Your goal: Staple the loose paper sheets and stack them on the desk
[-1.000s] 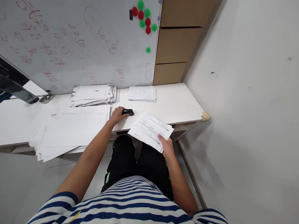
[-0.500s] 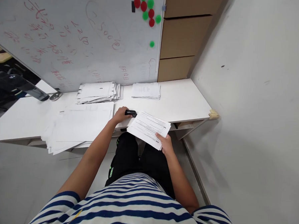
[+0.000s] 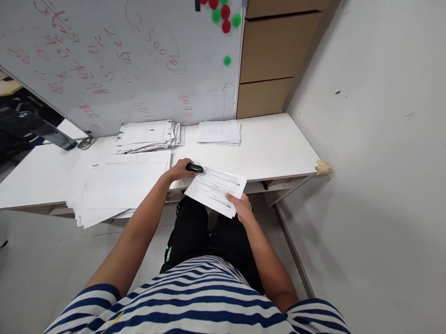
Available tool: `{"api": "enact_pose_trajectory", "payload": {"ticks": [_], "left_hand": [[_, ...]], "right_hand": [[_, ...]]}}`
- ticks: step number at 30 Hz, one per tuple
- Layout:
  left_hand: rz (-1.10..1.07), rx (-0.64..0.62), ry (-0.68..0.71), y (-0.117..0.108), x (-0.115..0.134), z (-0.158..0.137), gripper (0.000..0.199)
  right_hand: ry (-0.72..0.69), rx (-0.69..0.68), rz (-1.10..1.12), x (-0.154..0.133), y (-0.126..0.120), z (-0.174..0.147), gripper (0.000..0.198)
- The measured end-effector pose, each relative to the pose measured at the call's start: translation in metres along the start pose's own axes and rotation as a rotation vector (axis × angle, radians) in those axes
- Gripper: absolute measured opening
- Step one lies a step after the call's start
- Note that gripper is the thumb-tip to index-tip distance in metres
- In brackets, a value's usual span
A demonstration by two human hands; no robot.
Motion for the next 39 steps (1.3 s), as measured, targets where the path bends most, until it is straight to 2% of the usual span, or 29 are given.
{"api": "enact_pose_trajectory", "payload": {"ticks": [5,9,12,14,16,20,23,30,39], "left_hand": [[-0.263,-0.085,-0.071,0.002,-0.002,-0.007,0.039],[-0.401,-0.027,-0.087,-0.003,-0.002,0.001,0.046],[-0.331,0.087,-0.174,-0.012,-0.001,0.017,0.054],[-0.210,0.202,-0.209,-0.019,0.006,0.029,0.051],[-0.047,0.267,-0.219,-0.019,0.019,0.040,0.045],[0.231,0.239,-0.197,0.003,0.039,0.055,0.036],[0.347,0.228,-0.167,0.015,0.044,0.057,0.040],[0.417,0.280,-0.169,0.020,0.047,0.054,0.039],[0.407,0.281,-0.160,0.029,0.045,0.059,0.046]], "right_hand": [[0.018,0.006,-0.050,0.000,0.009,0.006,0.058],[0.024,0.039,-0.032,0.000,0.007,0.007,0.052],[0.013,0.068,-0.028,-0.001,0.004,0.004,0.048],[0.003,0.092,-0.049,-0.002,0.001,0.002,0.046],[-0.014,0.122,-0.078,-0.005,-0.002,0.001,0.044],[-0.089,0.170,-0.147,-0.016,-0.006,0.000,0.047],[-0.137,0.191,-0.221,-0.024,-0.009,-0.002,0.047],[-0.181,0.186,-0.282,-0.021,-0.014,-0.006,0.046],[-0.159,0.206,-0.314,-0.008,-0.021,-0.004,0.039]]}}
Point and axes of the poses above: each hand's wrist, its own z-axis towards the middle knuckle, its own y-axis out of the palm, x = y × z, the point moved 8 cm from there along z, towards the middle knuckle, and after that the axes turned 10 degrees about y, right-handed, at the moved point
